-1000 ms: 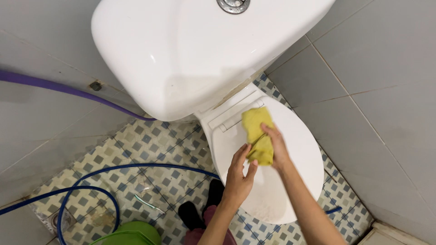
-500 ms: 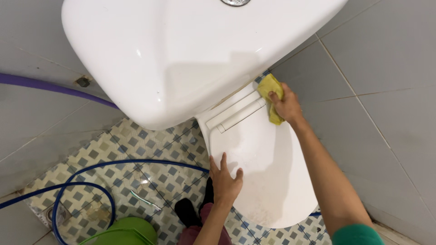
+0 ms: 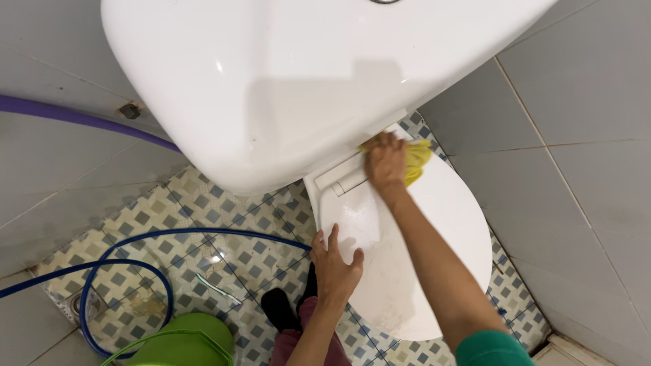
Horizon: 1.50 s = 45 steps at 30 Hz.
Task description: The person uses a yellow cloth to wipe the toilet tank, seat, and lid in a bathroom. The person moves around the toilet to reach different surfaces and continues wiping until the end of the clip.
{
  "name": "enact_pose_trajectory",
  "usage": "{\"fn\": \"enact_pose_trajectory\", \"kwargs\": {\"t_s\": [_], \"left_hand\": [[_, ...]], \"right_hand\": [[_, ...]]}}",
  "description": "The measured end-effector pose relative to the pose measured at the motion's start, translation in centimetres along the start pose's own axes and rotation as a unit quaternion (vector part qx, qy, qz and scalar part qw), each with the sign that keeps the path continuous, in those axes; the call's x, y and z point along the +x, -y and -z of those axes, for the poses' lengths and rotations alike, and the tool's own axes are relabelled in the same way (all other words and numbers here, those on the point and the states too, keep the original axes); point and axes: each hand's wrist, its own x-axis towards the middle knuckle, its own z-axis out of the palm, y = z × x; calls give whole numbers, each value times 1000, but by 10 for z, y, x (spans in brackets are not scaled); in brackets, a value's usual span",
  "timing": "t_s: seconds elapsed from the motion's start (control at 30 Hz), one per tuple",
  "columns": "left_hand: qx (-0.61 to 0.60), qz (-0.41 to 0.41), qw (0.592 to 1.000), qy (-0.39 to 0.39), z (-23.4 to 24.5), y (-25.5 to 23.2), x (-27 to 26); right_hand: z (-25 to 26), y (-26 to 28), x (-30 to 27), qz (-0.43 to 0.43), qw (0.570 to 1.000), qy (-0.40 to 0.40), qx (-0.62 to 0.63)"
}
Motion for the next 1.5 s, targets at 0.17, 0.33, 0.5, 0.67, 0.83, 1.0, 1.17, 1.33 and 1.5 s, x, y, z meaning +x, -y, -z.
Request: {"fn": "enact_pose_trajectory", "kwargs": {"t_s": [0.17,0.33,0.5,0.67,0.83,1.0,1.17,1.33,1.5], "left_hand": [[-9,-10,1000,0,3,-1,-2],[-26,-38,999,-10,1,8,-2],[-15,-65,998,-12,-10,29,-1],[-46,-81,995,-44,-15,36,1],[-31,-61,997,-40,-13,26,-4],[-25,-52,998,-33,-11,21,-4],[-30,-57,996,-58,-15,23,-2],[-37,-44,996,-65,-17,19,-3],[-29,-75,994,-80,-21,27,-1]], "right_hand": [[-3,66,-27,31,989,-65,127],[6,112,-54,92,982,-80,146],[23,127,-74,218,924,-52,311],[51,76,-71,245,768,56,589],[61,-45,-42,-85,854,183,479],[18,-73,-12,14,980,-63,187],[-10,-49,-15,8,986,-79,148],[8,-33,-21,14,994,-26,105],[15,27,-49,59,990,-21,130]]}}
